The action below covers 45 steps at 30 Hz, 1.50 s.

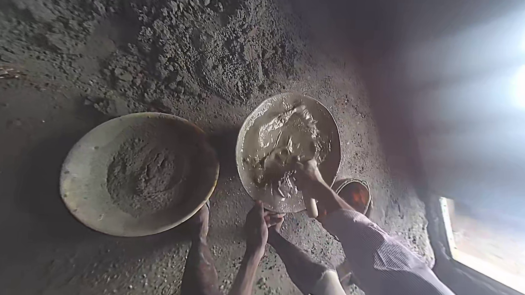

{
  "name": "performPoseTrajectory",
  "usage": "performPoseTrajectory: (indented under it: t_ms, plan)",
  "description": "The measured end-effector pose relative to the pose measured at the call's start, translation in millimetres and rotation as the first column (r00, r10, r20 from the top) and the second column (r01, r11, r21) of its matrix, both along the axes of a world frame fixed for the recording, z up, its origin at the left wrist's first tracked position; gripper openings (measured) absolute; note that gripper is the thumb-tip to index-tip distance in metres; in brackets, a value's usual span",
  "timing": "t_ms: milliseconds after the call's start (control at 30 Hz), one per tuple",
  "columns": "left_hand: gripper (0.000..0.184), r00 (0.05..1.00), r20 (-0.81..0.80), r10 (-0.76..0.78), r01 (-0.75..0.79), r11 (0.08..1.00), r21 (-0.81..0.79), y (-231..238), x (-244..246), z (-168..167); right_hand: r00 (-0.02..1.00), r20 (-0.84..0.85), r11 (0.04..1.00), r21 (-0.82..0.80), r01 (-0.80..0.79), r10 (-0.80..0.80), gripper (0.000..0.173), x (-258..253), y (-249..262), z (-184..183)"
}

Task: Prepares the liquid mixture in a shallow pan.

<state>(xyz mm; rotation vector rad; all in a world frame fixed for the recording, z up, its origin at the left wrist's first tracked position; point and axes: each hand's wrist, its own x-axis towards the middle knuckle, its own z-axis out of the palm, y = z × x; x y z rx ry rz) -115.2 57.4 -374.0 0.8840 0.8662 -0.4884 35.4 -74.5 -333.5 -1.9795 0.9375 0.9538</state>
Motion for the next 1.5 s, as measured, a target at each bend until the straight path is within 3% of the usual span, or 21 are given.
performPoseTrajectory:
  t_ms: [100,233,300,433,500,633,733,833,933,1033,1367,1433,1500]
  plan:
    - [0.062,1.0,-0.016,0.009,-0.009,1.0,-0.02,-4.0,-0.3,2.0,0.989,-0.141,0.996,0.079,-0.028,0.039,0.023,-7.9,6.1,11.1]
    - [0.061,1.0,-0.003,0.005,-0.005,1.0,-0.011,0.2,0.7,-0.2,0.995,-0.097,0.995,0.098,0.033,-0.024,0.027,-10.5,10.9,8.6]
    - [0.059,1.0,-0.017,0.01,-0.01,1.0,-0.018,-4.4,1.6,1.1,0.988,-0.149,0.984,0.175,-0.017,0.043,0.022,-15.6,10.6,15.4]
    - [0.059,0.999,-0.037,0.008,-0.009,1.0,-0.015,0.4,0.9,-0.9,0.998,-0.019,0.988,0.141,0.061,-0.059,0.021,-10.0,12.5,3.1]
    - [0.058,0.999,-0.048,0.001,-0.002,1.0,-0.011,-3.8,2.4,0.7,0.994,-0.101,0.986,0.165,-0.012,0.029,0.022,-11.4,20.0,12.8]
    - [0.059,0.999,-0.029,-0.016,0.016,1.0,-0.004,1.8,3.8,0.4,0.995,-0.013,0.979,0.182,0.096,-0.095,0.023,-8.6,30.6,4.8]
    - [0.058,0.999,-0.024,-0.027,0.026,0.999,-0.021,-2.3,-1.3,1.9,0.993,-0.118,0.977,0.208,0.055,-0.03,0.029,-16.4,33.7,14.0]
    - [0.059,0.999,-0.032,-0.029,0.028,0.999,-0.017,3.8,3.9,-0.7,0.983,-0.055,0.96,0.214,0.182,-0.174,0.027,-10.0,45.6,11.6]
    - [0.059,0.997,-0.061,-0.041,0.039,0.999,-0.03,0.1,2.0,2.7,0.991,-0.113,0.976,0.196,0.09,-0.068,0.031,-18.8,48.4,12.0]
    - [0.057,0.997,-0.073,-0.037,0.035,0.999,-0.023,3.4,5.7,2.8,0.978,-0.034,0.958,0.199,0.209,-0.206,0.027,-12.0,54.0,8.1]
    - [0.056,0.996,-0.084,-0.039,0.033,0.997,-0.063,4.0,0.0,4.5,0.991,-0.104,0.98,0.173,0.097,-0.08,0.035,-36.6,51.6,19.5]
    - [0.057,0.997,-0.07,-0.023,0.019,0.998,-0.065,5.4,3.9,2.6,0.987,-0.066,0.971,0.177,0.159,-0.149,0.031,-26.9,52.3,15.4]
    - [0.058,0.998,-0.051,-0.023,0.02,0.998,-0.061,3.0,2.5,1.4,0.99,-0.109,0.972,0.207,0.11,-0.089,0.029,-24.7,50.1,17.8]
